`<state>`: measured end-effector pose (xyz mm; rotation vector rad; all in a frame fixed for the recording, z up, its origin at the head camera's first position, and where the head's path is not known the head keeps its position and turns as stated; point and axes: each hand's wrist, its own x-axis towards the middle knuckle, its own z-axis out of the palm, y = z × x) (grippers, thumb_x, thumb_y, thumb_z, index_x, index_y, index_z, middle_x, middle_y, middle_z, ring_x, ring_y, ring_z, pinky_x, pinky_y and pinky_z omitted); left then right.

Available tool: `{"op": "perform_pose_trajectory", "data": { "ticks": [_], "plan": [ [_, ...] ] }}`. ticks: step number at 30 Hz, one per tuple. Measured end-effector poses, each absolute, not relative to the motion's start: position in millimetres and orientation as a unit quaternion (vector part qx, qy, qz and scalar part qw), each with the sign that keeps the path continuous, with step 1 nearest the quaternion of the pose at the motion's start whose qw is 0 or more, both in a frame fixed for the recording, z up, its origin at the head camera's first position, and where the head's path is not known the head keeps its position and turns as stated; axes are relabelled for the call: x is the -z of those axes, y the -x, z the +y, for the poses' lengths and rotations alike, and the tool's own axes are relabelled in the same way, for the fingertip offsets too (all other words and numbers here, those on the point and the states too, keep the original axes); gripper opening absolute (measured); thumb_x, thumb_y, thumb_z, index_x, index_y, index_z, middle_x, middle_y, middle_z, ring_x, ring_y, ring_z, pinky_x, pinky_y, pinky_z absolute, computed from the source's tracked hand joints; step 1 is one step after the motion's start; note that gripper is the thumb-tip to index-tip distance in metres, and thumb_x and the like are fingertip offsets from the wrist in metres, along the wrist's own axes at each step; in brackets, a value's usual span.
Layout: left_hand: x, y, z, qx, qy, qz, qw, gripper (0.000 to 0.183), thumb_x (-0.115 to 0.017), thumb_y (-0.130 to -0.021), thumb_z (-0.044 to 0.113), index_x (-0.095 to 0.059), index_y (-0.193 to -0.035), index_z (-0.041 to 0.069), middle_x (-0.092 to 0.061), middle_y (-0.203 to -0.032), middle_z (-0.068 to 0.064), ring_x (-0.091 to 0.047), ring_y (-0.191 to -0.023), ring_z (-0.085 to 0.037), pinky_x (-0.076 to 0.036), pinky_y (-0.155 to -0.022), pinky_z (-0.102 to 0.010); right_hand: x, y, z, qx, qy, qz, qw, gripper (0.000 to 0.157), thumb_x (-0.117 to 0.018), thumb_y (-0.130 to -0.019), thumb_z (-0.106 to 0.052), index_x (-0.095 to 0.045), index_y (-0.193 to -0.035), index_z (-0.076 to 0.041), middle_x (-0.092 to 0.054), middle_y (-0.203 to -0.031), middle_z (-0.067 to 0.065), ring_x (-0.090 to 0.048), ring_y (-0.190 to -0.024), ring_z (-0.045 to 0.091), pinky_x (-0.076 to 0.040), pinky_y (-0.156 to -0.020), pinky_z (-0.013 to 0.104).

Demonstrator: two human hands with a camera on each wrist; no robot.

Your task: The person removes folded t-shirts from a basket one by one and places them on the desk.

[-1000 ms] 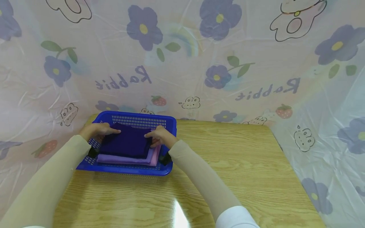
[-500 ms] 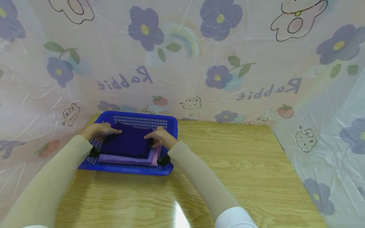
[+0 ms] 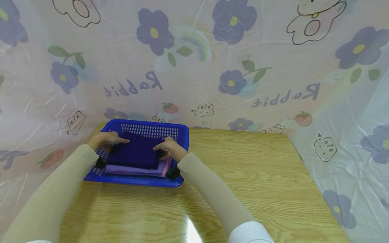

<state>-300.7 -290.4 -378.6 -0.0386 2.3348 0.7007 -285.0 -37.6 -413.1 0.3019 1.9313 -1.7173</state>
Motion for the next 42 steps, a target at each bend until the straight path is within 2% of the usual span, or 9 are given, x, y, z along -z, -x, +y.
{"op": "perform_pose_trajectory", "data": {
  "ticks": [5, 11, 17, 23, 27, 30, 34, 38, 42],
  "plan": [
    [378, 300, -290, -0.275, 0.019, 0.898, 0.344, 0.090, -0.045, -0.105, 0.038, 0.005, -0.142, -0.027, -0.009, -0.145, -0.051, -0.037, -0.128, -0.060, -0.053, -0.091, -0.053, 414, 281, -42, 0.600, -0.123, 0.757, 0.228, 0.072, -0.073, -0.086, 0.007, -0.034, -0.146, 0.007, -0.051, -0.134, 0.028, -0.058, -0.119, 0.042, -0.054, -0.092, 0.047],
    [378, 298, -288, -0.285, 0.032, 0.895, 0.343, 0.088, -0.046, -0.105, 0.036, 0.003, -0.142, -0.028, -0.013, -0.144, -0.050, -0.039, -0.128, -0.059, -0.053, -0.091, -0.052, 413, 280, -43, 0.597, -0.127, 0.761, 0.219, 0.060, -0.073, -0.085, 0.008, -0.042, -0.136, 0.008, -0.058, -0.125, 0.029, -0.064, -0.107, 0.044, -0.054, -0.090, 0.050],
    [378, 298, -290, -0.280, 0.031, 0.896, 0.342, 0.091, -0.048, -0.104, 0.037, 0.006, -0.142, -0.027, -0.002, -0.147, -0.049, -0.036, -0.130, -0.059, -0.051, -0.094, -0.053, 412, 280, -43, 0.609, -0.128, 0.751, 0.220, 0.066, -0.073, -0.085, 0.006, -0.038, -0.141, 0.004, -0.056, -0.126, 0.029, -0.064, -0.106, 0.045, -0.054, -0.090, 0.050],
    [379, 299, -293, -0.287, 0.028, 0.895, 0.341, 0.094, -0.050, -0.104, 0.037, 0.008, -0.141, -0.027, 0.003, -0.147, -0.049, -0.034, -0.130, -0.060, -0.051, -0.094, -0.054, 413, 280, -42, 0.633, -0.125, 0.730, 0.224, 0.066, -0.071, -0.086, 0.008, -0.036, -0.143, 0.004, -0.055, -0.128, 0.031, -0.063, -0.109, 0.046, -0.055, -0.089, 0.050],
    [379, 300, -294, -0.292, 0.021, 0.894, 0.340, 0.097, -0.052, -0.103, 0.036, 0.012, -0.141, -0.026, 0.002, -0.146, -0.050, -0.035, -0.129, -0.060, -0.052, -0.092, -0.053, 411, 280, -42, 0.639, -0.126, 0.725, 0.224, 0.068, -0.069, -0.087, 0.009, -0.034, -0.145, 0.004, -0.053, -0.131, 0.031, -0.061, -0.112, 0.045, -0.054, -0.090, 0.051],
    [379, 300, -295, -0.307, 0.017, 0.886, 0.347, 0.098, -0.054, -0.103, 0.032, 0.016, -0.139, -0.026, 0.002, -0.145, -0.052, -0.032, -0.130, -0.061, -0.049, -0.096, -0.055, 411, 281, -43, 0.639, -0.130, 0.724, 0.223, 0.068, -0.070, -0.087, 0.009, -0.035, -0.145, 0.004, -0.053, -0.131, 0.030, -0.059, -0.116, 0.044, -0.054, -0.091, 0.051],
    [380, 300, -296, -0.327, 0.011, 0.877, 0.353, 0.098, -0.055, -0.103, 0.028, 0.020, -0.138, -0.026, 0.007, -0.145, -0.051, -0.027, -0.132, -0.061, -0.045, -0.100, -0.057, 411, 281, -45, 0.650, -0.137, 0.717, 0.214, 0.075, -0.071, -0.086, 0.009, -0.031, -0.150, 0.002, -0.051, -0.133, 0.031, -0.055, -0.121, 0.044, -0.053, -0.092, 0.050],
    [377, 299, -297, -0.327, 0.005, 0.876, 0.355, 0.095, -0.054, -0.104, 0.026, 0.018, -0.138, -0.027, 0.009, -0.146, -0.050, -0.025, -0.132, -0.062, -0.046, -0.098, -0.057, 413, 279, -45, 0.662, -0.137, 0.708, 0.206, 0.074, -0.071, -0.087, 0.008, -0.031, -0.148, 0.003, -0.054, -0.129, 0.030, -0.059, -0.115, 0.044, -0.054, -0.091, 0.050],
    [373, 298, -299, -0.322, -0.011, 0.878, 0.353, 0.087, -0.052, -0.104, 0.022, 0.010, -0.139, -0.029, 0.001, -0.145, -0.052, -0.030, -0.129, -0.064, -0.051, -0.093, -0.056, 414, 278, -44, 0.659, -0.129, 0.713, 0.201, 0.064, -0.071, -0.088, 0.005, -0.037, -0.141, 0.004, -0.059, -0.120, 0.028, -0.065, -0.105, 0.044, -0.055, -0.087, 0.051]
  ]
}}
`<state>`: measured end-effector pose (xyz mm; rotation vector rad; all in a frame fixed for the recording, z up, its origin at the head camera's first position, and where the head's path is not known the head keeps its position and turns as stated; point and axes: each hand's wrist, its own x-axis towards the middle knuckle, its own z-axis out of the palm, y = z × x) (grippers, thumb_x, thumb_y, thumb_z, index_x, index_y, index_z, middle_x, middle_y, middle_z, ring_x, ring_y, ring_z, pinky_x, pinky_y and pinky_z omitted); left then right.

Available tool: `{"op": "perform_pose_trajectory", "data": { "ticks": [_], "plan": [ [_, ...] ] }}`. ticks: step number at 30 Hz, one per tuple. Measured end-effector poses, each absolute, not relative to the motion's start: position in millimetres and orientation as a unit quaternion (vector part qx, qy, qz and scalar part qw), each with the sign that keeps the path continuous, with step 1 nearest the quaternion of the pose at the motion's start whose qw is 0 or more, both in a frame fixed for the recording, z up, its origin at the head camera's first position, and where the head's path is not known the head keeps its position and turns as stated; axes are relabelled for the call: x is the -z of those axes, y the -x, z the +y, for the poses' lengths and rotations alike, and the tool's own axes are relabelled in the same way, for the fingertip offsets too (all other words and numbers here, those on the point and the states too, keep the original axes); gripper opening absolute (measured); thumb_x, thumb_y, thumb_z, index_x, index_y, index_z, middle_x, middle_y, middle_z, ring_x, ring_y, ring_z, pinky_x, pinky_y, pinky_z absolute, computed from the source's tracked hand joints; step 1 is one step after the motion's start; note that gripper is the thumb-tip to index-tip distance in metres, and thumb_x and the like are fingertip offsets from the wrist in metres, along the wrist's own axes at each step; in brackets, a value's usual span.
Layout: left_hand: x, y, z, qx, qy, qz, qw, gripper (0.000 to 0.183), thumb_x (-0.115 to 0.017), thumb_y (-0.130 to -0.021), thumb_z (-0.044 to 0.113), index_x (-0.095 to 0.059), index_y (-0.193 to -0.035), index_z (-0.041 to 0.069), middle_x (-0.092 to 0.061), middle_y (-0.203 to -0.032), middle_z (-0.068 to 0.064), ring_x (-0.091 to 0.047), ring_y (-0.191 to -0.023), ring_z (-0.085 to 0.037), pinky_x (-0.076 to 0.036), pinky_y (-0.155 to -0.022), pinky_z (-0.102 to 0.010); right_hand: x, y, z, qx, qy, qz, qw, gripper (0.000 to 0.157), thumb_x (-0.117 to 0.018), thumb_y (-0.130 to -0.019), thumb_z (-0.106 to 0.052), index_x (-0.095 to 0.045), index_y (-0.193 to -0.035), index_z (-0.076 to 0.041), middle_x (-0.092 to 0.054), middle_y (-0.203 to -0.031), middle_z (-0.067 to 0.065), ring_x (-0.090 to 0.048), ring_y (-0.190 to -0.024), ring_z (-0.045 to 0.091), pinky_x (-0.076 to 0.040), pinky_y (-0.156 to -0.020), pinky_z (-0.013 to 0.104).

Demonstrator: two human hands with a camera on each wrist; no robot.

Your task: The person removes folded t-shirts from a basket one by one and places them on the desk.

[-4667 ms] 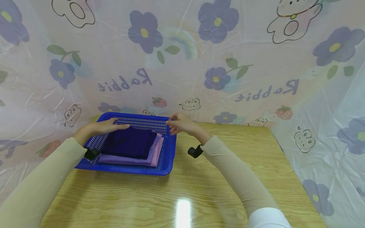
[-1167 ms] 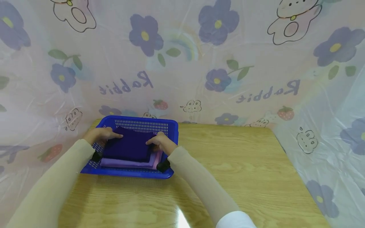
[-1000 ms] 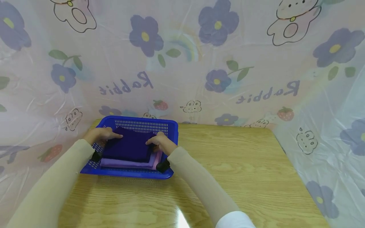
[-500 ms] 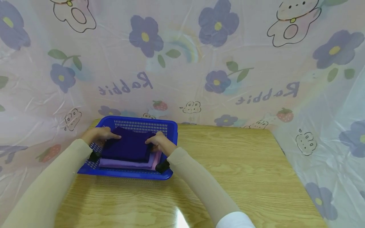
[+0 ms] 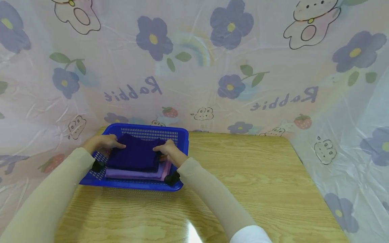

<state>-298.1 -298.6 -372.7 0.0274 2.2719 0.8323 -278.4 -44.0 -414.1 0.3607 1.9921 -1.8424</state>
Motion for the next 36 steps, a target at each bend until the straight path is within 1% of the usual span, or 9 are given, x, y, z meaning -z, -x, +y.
{"op": "perform_pose_trajectory", "data": {
  "ticks": [3, 9, 14, 18, 24, 27, 33, 34, 36],
  "plan": [
    [370, 297, -300, -0.318, -0.018, 0.882, 0.346, 0.082, -0.052, -0.104, 0.021, 0.002, -0.139, -0.029, -0.007, -0.142, -0.053, -0.035, -0.126, -0.064, -0.054, -0.089, -0.054, 414, 279, -44, 0.648, -0.126, 0.724, 0.200, 0.058, -0.071, -0.088, 0.003, -0.041, -0.138, 0.004, -0.061, -0.118, 0.028, -0.067, -0.100, 0.045, -0.056, -0.084, 0.052],
    [364, 296, -302, -0.332, -0.013, 0.872, 0.359, 0.084, -0.052, -0.105, 0.021, 0.006, -0.139, -0.029, 0.002, -0.144, -0.052, -0.026, -0.129, -0.066, -0.050, -0.094, -0.057, 409, 281, -40, 0.648, -0.122, 0.720, 0.217, 0.053, -0.071, -0.089, 0.002, -0.044, -0.134, 0.004, -0.061, -0.121, 0.028, -0.068, -0.097, 0.044, -0.058, -0.079, 0.051],
    [360, 296, -306, -0.333, -0.022, 0.872, 0.359, 0.079, -0.050, -0.106, 0.023, 0.000, -0.140, -0.028, -0.002, -0.145, -0.051, -0.029, -0.129, -0.065, -0.054, -0.089, -0.053, 402, 282, -35, 0.666, -0.110, 0.700, 0.234, 0.064, -0.071, -0.090, 0.000, -0.037, -0.144, 0.005, -0.054, -0.131, 0.029, -0.066, -0.102, 0.045, -0.058, -0.080, 0.051],
    [357, 295, -307, -0.331, -0.038, 0.875, 0.351, 0.064, -0.048, -0.107, 0.025, -0.018, -0.133, -0.025, -0.017, -0.142, -0.050, -0.038, -0.127, -0.060, -0.057, -0.080, -0.046, 398, 284, -31, 0.669, -0.101, 0.696, 0.242, 0.069, -0.071, -0.090, 0.000, -0.034, -0.147, 0.006, -0.050, -0.138, 0.028, -0.064, -0.105, 0.047, -0.058, -0.080, 0.051],
    [351, 293, -303, -0.332, -0.041, 0.876, 0.346, 0.075, -0.049, -0.107, 0.027, -0.007, -0.141, -0.025, -0.013, -0.145, -0.049, -0.031, -0.131, -0.061, -0.056, -0.085, -0.050, 395, 288, -24, 0.672, -0.094, 0.692, 0.248, 0.074, -0.070, -0.090, 0.001, -0.028, -0.152, 0.005, -0.040, -0.150, 0.026, -0.060, -0.112, 0.048, -0.057, -0.083, 0.051],
    [349, 291, -300, -0.337, -0.045, 0.875, 0.345, 0.072, -0.049, -0.107, 0.027, -0.011, -0.138, -0.025, -0.015, -0.143, -0.048, -0.032, -0.131, -0.061, -0.056, -0.085, -0.049, 392, 289, -20, 0.675, -0.089, 0.689, 0.247, 0.074, -0.069, -0.090, 0.002, -0.027, -0.151, 0.005, -0.039, -0.149, 0.026, -0.060, -0.112, 0.048, -0.056, -0.084, 0.052],
    [348, 288, -295, -0.358, -0.049, 0.872, 0.329, 0.044, -0.050, -0.106, 0.028, -0.029, -0.114, -0.010, -0.034, -0.115, -0.028, -0.053, -0.103, -0.037, -0.057, -0.081, -0.044, 382, 293, -9, 0.672, -0.075, 0.693, 0.252, 0.079, -0.070, -0.090, 0.001, -0.024, -0.155, 0.001, -0.039, -0.151, 0.022, -0.063, -0.110, 0.042, -0.055, -0.088, 0.052],
    [347, 288, -294, -0.362, -0.050, 0.871, 0.327, 0.044, -0.051, -0.106, 0.028, -0.029, -0.114, -0.009, -0.034, -0.110, -0.025, -0.051, -0.096, -0.033, -0.057, -0.081, -0.044, 379, 293, -6, 0.672, -0.070, 0.692, 0.255, 0.080, -0.069, -0.091, 0.002, -0.022, -0.156, 0.001, -0.039, -0.151, 0.023, -0.063, -0.111, 0.042, -0.054, -0.090, 0.052],
    [346, 288, -293, -0.365, -0.057, 0.871, 0.322, 0.053, -0.050, -0.106, 0.029, -0.026, -0.124, -0.015, -0.034, -0.117, -0.032, -0.053, -0.100, -0.039, -0.056, -0.083, -0.045, 374, 294, -1, 0.673, -0.061, 0.690, 0.261, 0.081, -0.068, -0.092, 0.001, -0.020, -0.157, 0.000, -0.038, -0.152, 0.023, -0.063, -0.111, 0.042, -0.053, -0.091, 0.051]
  ]
}}
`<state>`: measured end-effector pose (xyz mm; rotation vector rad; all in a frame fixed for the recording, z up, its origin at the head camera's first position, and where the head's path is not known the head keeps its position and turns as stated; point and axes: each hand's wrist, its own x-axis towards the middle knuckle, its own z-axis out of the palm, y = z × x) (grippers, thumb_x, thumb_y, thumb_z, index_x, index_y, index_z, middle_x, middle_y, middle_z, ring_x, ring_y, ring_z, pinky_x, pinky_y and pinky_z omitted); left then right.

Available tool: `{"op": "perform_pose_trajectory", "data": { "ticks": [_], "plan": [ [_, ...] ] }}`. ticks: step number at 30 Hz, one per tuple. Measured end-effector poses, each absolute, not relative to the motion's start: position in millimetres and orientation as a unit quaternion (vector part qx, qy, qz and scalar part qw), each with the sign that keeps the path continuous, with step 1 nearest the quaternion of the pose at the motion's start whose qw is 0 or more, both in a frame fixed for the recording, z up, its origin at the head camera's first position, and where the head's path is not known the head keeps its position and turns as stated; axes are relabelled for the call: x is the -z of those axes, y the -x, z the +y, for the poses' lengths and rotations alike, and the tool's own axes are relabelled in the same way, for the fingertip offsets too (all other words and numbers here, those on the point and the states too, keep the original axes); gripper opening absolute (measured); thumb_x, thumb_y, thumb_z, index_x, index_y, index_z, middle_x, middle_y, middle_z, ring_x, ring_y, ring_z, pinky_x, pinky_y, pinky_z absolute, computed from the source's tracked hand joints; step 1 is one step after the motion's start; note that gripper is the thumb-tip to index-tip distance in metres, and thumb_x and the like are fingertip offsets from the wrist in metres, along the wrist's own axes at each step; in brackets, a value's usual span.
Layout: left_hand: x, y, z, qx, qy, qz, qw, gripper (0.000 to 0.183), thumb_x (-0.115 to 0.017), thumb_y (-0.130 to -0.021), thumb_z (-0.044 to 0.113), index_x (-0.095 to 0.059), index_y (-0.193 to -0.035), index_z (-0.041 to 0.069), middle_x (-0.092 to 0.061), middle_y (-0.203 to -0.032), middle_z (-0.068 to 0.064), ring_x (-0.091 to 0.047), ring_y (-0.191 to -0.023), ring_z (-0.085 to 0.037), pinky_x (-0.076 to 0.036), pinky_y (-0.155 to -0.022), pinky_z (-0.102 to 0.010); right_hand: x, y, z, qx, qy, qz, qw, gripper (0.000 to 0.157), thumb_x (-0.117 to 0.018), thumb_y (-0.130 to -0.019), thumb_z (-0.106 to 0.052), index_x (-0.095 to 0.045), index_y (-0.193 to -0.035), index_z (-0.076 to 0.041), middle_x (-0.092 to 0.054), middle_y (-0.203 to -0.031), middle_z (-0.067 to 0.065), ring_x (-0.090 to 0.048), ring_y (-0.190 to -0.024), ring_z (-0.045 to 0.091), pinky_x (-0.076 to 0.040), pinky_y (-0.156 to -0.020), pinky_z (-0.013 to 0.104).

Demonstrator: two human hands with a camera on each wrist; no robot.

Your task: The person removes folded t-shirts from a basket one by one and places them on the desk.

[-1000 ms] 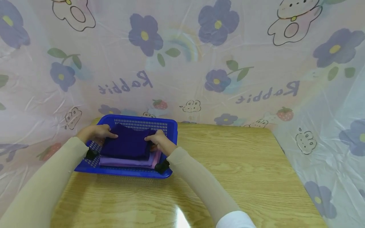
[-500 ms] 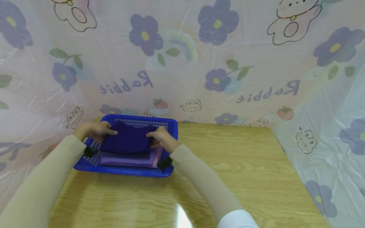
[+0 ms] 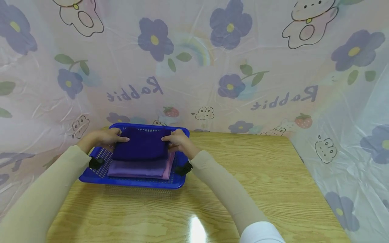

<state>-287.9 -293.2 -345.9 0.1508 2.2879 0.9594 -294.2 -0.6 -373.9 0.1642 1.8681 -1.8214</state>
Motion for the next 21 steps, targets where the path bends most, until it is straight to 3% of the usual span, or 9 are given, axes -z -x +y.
{"op": "perform_pose_trajectory", "data": {
  "ticks": [2, 4, 5, 7, 9, 13, 16, 19, 21],
  "plan": [
    [344, 288, -291, -0.364, -0.062, 0.873, 0.319, 0.064, -0.050, -0.106, 0.031, -0.021, -0.134, -0.019, -0.031, -0.125, -0.040, -0.051, -0.107, -0.049, -0.056, -0.085, -0.047, 369, 295, 5, 0.671, -0.051, 0.690, 0.266, 0.077, -0.068, -0.093, 0.001, -0.023, -0.155, 0.001, -0.042, -0.148, 0.024, -0.063, -0.111, 0.042, -0.053, -0.091, 0.051],
    [342, 287, -288, -0.363, -0.071, 0.874, 0.315, 0.073, -0.049, -0.107, 0.032, -0.014, -0.140, -0.021, -0.026, -0.134, -0.043, -0.046, -0.119, -0.056, -0.055, -0.088, -0.050, 365, 295, 10, 0.670, -0.039, 0.690, 0.270, 0.057, -0.066, -0.094, 0.000, -0.038, -0.143, 0.005, -0.049, -0.140, 0.026, -0.063, -0.111, 0.043, -0.054, -0.091, 0.050],
    [340, 286, -287, -0.364, -0.073, 0.874, 0.313, 0.074, -0.049, -0.107, 0.032, -0.012, -0.142, -0.021, -0.024, -0.137, -0.043, -0.043, -0.123, -0.057, -0.055, -0.088, -0.051, 364, 295, 12, 0.667, -0.034, 0.693, 0.271, 0.040, -0.067, -0.094, -0.001, -0.048, -0.129, 0.006, -0.053, -0.135, 0.025, -0.064, -0.109, 0.042, -0.055, -0.089, 0.048],
    [338, 286, -283, -0.368, -0.072, 0.874, 0.310, 0.068, -0.049, -0.107, 0.032, -0.017, -0.139, -0.019, -0.032, -0.126, -0.038, -0.046, -0.120, -0.052, -0.054, -0.089, -0.051, 361, 296, 17, 0.662, -0.023, 0.699, 0.269, 0.018, -0.067, -0.094, -0.002, -0.050, -0.101, -0.001, -0.060, -0.122, 0.022, -0.067, -0.104, 0.040, -0.057, -0.085, 0.047],
    [335, 285, -279, -0.382, -0.072, 0.867, 0.311, 0.066, -0.049, -0.107, 0.030, -0.016, -0.138, -0.019, -0.032, -0.127, -0.037, -0.043, -0.124, -0.053, -0.052, -0.092, -0.052, 359, 297, 22, 0.657, -0.016, 0.705, 0.266, 0.033, -0.067, -0.094, -0.002, -0.037, -0.082, -0.009, -0.061, -0.111, 0.016, -0.070, -0.095, 0.035, -0.059, -0.080, 0.043],
    [331, 282, -270, -0.400, -0.073, 0.860, 0.308, 0.067, -0.048, -0.107, 0.030, -0.014, -0.139, -0.019, -0.030, -0.134, -0.036, -0.041, -0.127, -0.050, -0.050, -0.095, -0.054, 354, 298, 32, 0.658, -0.013, 0.705, 0.263, 0.046, -0.068, -0.094, -0.003, -0.027, -0.074, -0.013, -0.055, -0.099, 0.008, -0.069, -0.083, 0.028, -0.059, -0.077, 0.042],
    [330, 281, -262, -0.405, -0.076, 0.859, 0.304, 0.063, -0.048, -0.107, 0.031, -0.017, -0.135, -0.017, -0.033, -0.125, -0.032, -0.048, -0.111, -0.041, -0.051, -0.094, -0.051, 350, 297, 41, 0.663, -0.011, 0.700, 0.267, 0.048, -0.067, -0.094, -0.002, -0.025, -0.073, -0.013, -0.055, -0.096, 0.007, -0.070, -0.084, 0.028, -0.058, -0.082, 0.045],
    [331, 281, -255, -0.413, -0.080, 0.854, 0.306, 0.068, -0.048, -0.107, 0.033, -0.013, -0.141, -0.015, -0.031, -0.132, -0.036, -0.049, -0.115, -0.041, -0.050, -0.096, -0.050, 348, 299, 52, 0.659, -0.010, 0.704, 0.266, 0.045, -0.067, -0.094, -0.002, -0.027, -0.074, -0.012, -0.058, -0.094, 0.007, -0.070, -0.079, 0.025, -0.058, -0.084, 0.046],
    [331, 281, -251, -0.423, -0.083, 0.847, 0.310, 0.080, -0.048, -0.107, 0.034, 0.000, -0.148, -0.015, -0.019, -0.145, -0.040, -0.041, -0.129, -0.048, -0.048, -0.100, -0.052, 347, 300, 58, 0.654, -0.008, 0.710, 0.261, 0.041, -0.068, -0.094, -0.003, -0.032, -0.075, -0.010, -0.060, -0.091, 0.007, -0.069, -0.073, 0.023, -0.059, -0.080, 0.043]
  ]
}}
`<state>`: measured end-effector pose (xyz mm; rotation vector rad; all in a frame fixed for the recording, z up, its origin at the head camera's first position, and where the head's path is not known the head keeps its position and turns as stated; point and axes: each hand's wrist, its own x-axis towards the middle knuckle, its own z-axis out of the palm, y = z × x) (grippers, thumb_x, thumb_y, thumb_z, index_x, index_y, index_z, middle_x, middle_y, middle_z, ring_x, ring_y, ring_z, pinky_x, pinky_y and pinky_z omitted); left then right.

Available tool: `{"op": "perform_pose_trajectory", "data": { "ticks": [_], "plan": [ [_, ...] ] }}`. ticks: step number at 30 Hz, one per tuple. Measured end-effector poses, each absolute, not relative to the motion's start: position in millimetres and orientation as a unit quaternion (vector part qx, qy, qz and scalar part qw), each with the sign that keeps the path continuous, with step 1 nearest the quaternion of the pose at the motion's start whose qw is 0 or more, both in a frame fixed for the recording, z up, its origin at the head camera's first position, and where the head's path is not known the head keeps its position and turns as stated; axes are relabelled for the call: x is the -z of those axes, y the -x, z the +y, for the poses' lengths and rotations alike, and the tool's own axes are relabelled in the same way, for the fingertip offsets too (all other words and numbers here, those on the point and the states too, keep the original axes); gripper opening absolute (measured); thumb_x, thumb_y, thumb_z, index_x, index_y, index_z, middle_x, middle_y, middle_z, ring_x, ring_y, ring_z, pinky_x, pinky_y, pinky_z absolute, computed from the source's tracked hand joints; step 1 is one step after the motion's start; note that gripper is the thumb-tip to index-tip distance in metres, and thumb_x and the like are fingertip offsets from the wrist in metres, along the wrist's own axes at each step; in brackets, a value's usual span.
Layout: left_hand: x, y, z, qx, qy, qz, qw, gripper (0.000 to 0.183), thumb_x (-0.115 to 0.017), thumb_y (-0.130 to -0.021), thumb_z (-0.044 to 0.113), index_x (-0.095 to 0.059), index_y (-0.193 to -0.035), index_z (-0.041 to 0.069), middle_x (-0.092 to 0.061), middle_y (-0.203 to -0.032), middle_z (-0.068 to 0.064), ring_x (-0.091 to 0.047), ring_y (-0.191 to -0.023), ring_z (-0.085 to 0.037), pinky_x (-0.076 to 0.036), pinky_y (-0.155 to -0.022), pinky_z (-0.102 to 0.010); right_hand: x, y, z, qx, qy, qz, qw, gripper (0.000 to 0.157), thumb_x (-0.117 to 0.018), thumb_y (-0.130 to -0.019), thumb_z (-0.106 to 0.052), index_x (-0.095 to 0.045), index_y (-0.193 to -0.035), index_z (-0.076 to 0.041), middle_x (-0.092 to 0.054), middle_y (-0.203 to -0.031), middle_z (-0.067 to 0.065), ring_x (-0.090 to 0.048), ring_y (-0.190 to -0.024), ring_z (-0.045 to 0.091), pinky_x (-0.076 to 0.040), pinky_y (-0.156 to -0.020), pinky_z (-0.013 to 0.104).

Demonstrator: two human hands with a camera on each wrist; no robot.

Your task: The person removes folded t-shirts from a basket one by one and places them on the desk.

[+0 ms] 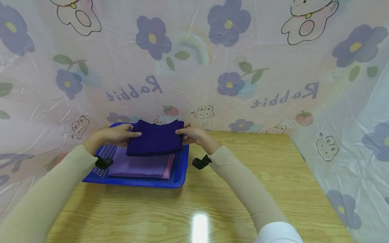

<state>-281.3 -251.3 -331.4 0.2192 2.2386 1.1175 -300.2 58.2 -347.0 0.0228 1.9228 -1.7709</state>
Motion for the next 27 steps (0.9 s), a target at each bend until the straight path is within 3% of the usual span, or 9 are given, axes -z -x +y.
{"op": "perform_pose_trajectory", "data": {
  "ticks": [2, 7, 13, 16, 20, 23, 27],
  "plan": [
    [332, 282, -245, -0.437, -0.084, 0.840, 0.312, 0.084, -0.048, -0.107, 0.034, 0.007, -0.150, -0.013, -0.017, -0.151, -0.039, -0.035, -0.136, -0.051, -0.046, -0.101, -0.053, 347, 302, 66, 0.648, -0.005, 0.719, 0.251, 0.038, -0.069, -0.093, -0.003, -0.035, -0.077, -0.009, -0.060, -0.087, 0.006, -0.067, -0.068, 0.020, -0.060, -0.075, 0.040],
    [333, 285, -231, -0.459, -0.086, 0.829, 0.307, 0.068, -0.048, -0.107, 0.034, -0.013, -0.145, -0.010, -0.044, -0.141, -0.033, -0.045, -0.131, -0.047, -0.046, -0.102, -0.051, 345, 303, 83, 0.651, 0.010, 0.720, 0.239, 0.026, -0.069, -0.093, -0.003, -0.045, -0.084, -0.007, -0.064, -0.085, 0.006, -0.068, -0.068, 0.020, -0.060, -0.071, 0.038],
    [331, 286, -213, -0.484, -0.090, 0.810, 0.317, 0.067, -0.049, -0.107, 0.033, -0.011, -0.145, -0.007, -0.038, -0.145, -0.033, -0.039, -0.136, -0.047, -0.044, -0.104, -0.051, 342, 303, 106, 0.653, 0.019, 0.717, 0.243, 0.014, -0.066, -0.095, -0.005, -0.054, -0.102, -0.004, -0.068, -0.095, 0.010, -0.070, -0.071, 0.021, -0.059, -0.080, 0.042],
    [331, 288, -204, -0.501, -0.092, 0.799, 0.319, 0.065, -0.049, -0.107, 0.032, -0.012, -0.145, -0.006, -0.038, -0.144, -0.032, -0.043, -0.134, -0.044, -0.048, -0.101, -0.047, 340, 305, 117, 0.649, 0.021, 0.720, 0.245, 0.029, -0.065, -0.096, -0.006, -0.053, -0.122, 0.001, -0.068, -0.103, 0.013, -0.070, -0.074, 0.021, -0.057, -0.086, 0.044],
    [333, 294, -190, -0.521, -0.098, 0.787, 0.315, 0.058, -0.047, -0.108, 0.028, -0.019, -0.144, -0.006, -0.044, -0.138, -0.029, -0.053, -0.125, -0.038, -0.053, -0.093, -0.042, 337, 305, 133, 0.648, 0.021, 0.721, 0.247, 0.053, -0.064, -0.097, -0.006, -0.039, -0.144, 0.003, -0.065, -0.109, 0.014, -0.070, -0.079, 0.021, -0.052, -0.094, 0.047],
    [335, 298, -180, -0.539, -0.108, 0.773, 0.316, 0.055, -0.046, -0.108, 0.024, -0.021, -0.149, -0.003, -0.045, -0.138, -0.026, -0.058, -0.119, -0.033, -0.054, -0.091, -0.042, 335, 305, 146, 0.646, 0.029, 0.724, 0.241, 0.052, -0.063, -0.098, -0.006, -0.041, -0.143, 0.004, -0.067, -0.106, 0.013, -0.070, -0.081, 0.022, -0.052, -0.095, 0.049],
    [338, 303, -167, -0.555, -0.112, 0.762, 0.313, 0.052, -0.047, -0.108, 0.024, -0.024, -0.147, -0.003, -0.050, -0.132, -0.024, -0.064, -0.107, -0.027, -0.055, -0.089, -0.042, 334, 306, 161, 0.644, 0.032, 0.729, 0.228, 0.033, -0.064, -0.098, -0.006, -0.052, -0.127, 0.002, -0.069, -0.099, 0.010, -0.071, -0.082, 0.023, -0.055, -0.089, 0.047]
  ]
}}
